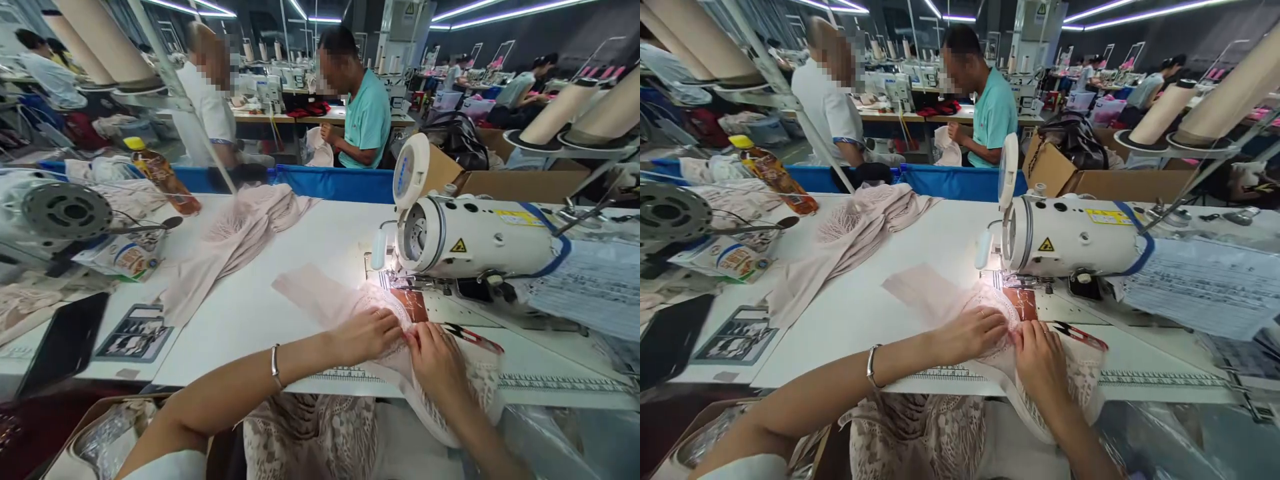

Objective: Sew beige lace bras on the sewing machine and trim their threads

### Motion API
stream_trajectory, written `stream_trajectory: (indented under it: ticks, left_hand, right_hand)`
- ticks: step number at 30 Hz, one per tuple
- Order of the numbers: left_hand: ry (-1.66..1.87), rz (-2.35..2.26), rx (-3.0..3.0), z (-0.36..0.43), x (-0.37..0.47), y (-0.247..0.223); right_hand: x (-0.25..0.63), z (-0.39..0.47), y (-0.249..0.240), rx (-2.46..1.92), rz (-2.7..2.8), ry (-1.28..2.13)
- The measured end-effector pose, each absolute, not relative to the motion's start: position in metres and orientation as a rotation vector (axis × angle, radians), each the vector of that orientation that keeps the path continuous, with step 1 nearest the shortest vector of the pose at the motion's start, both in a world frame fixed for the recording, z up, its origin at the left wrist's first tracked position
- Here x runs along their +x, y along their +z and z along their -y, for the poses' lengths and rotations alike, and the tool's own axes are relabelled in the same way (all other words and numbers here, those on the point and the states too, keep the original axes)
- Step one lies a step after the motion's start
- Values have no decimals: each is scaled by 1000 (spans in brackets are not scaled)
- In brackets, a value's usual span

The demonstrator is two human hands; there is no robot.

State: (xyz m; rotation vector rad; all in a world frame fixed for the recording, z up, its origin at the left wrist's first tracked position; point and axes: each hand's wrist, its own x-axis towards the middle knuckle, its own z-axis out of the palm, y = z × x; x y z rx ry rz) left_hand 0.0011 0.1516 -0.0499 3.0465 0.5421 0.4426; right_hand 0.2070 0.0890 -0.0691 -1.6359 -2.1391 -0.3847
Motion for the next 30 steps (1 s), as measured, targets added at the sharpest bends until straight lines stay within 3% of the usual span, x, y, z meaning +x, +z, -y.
stream_trajectory:
  ticks: [10,18,23,27,30]
  left_hand:
    - [101,-634,2993,-167,17,-38]
    - [257,-709,3050,-161,32,-58]
    - [154,-953,2865,-152,29,-55]
    - [170,-880,2844,-148,34,-55]
    - [232,-836,2835,-147,36,-58]
  right_hand:
    - [310,-100,-65,-1788,2118,-519]
    - [239,-67,-64,-1762,1899,-253]
    - [235,-57,-71,-1793,2008,-522]
    - [264,-75,-36,-1709,2083,-798]
    - [266,-98,-12,-1640,2262,-784]
